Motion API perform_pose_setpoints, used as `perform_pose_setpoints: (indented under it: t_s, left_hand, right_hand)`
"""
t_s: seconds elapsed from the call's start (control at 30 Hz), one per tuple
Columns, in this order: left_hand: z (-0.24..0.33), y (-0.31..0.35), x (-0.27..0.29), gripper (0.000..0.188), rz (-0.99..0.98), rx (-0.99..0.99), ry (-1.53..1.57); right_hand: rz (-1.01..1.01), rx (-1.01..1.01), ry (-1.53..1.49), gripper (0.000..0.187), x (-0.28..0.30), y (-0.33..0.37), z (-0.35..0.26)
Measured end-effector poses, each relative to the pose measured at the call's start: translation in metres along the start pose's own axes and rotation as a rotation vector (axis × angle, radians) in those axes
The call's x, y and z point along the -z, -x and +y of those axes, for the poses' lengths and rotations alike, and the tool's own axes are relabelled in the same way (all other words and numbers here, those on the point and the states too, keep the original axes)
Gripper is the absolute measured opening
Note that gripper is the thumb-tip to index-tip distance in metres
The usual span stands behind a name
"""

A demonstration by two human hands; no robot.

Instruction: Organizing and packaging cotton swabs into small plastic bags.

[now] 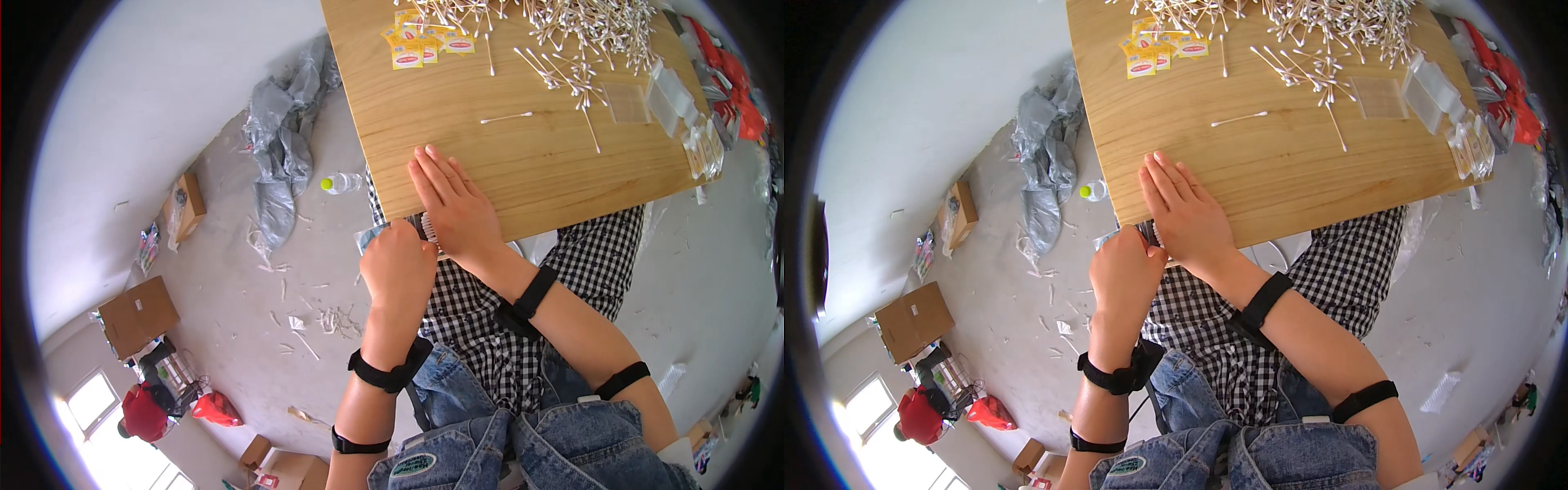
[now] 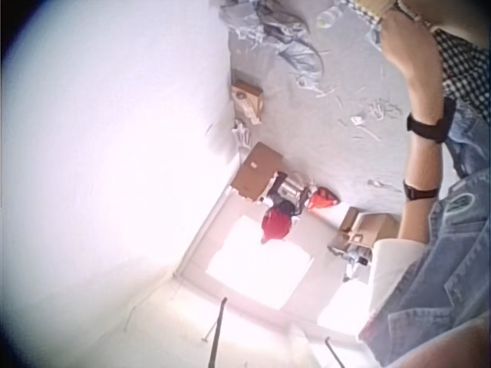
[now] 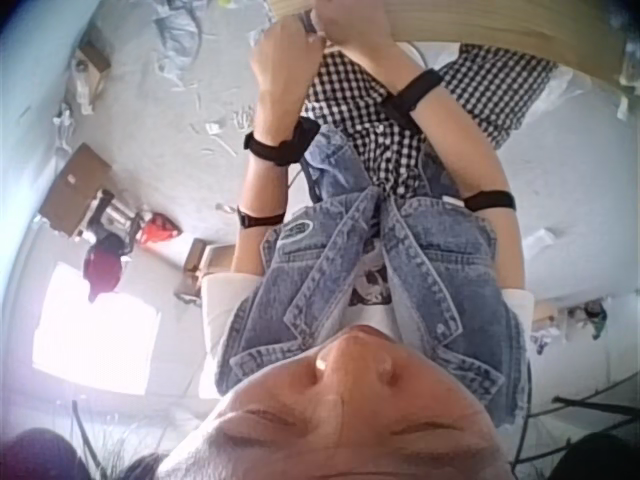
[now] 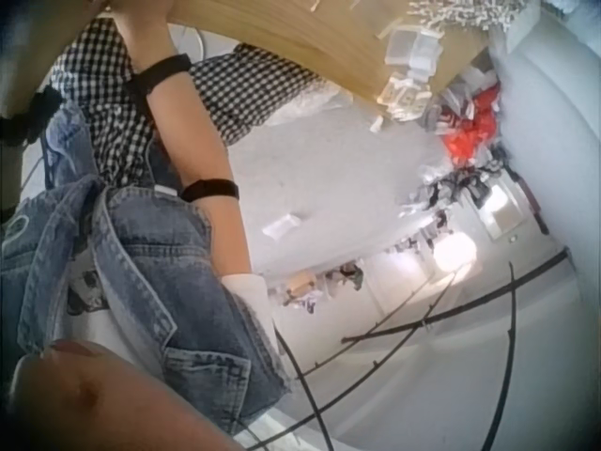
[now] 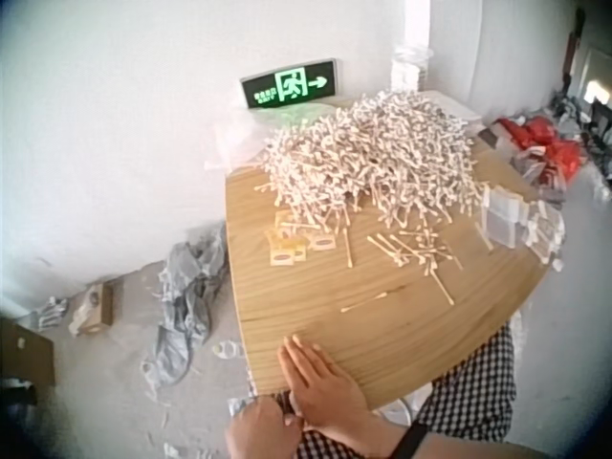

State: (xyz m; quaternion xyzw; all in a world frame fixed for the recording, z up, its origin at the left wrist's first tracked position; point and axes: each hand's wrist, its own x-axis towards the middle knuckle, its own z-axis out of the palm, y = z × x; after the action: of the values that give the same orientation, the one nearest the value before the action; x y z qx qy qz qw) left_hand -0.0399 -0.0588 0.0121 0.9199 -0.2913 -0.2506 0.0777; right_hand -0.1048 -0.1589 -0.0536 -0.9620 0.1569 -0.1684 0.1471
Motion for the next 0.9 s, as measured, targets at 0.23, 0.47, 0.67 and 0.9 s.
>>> perform_pose_setpoints:
  t_s: [0.23,0.47,0.67,0.9]
  left_hand:
    - [-0.024,-0.002,-0.004,0.017,0.006,0.182,0.588]
    - [-0.029,0.001,-0.008,0.016,-0.021,0.215,0.81]
    - [-0.043,0.007,-0.004,0.008,-0.073,0.149,0.891]
    - [-0.059,0.012,-0.005,0.061,0.228,-0.373,0.461]
  right_hand:
    - [0.009,0.019,0.025,0.053,0.003,-0.001,-0.003]
    - [-0.006,0.019,-0.004,0.053,0.001,-0.004,-0.012]
    - [0.026,0.004,-0.005,0.053,-0.006,-0.008,-0.019]
    - [0.009,-0.051,-0.098,0.055,-0.003,-0.007,-0.025]
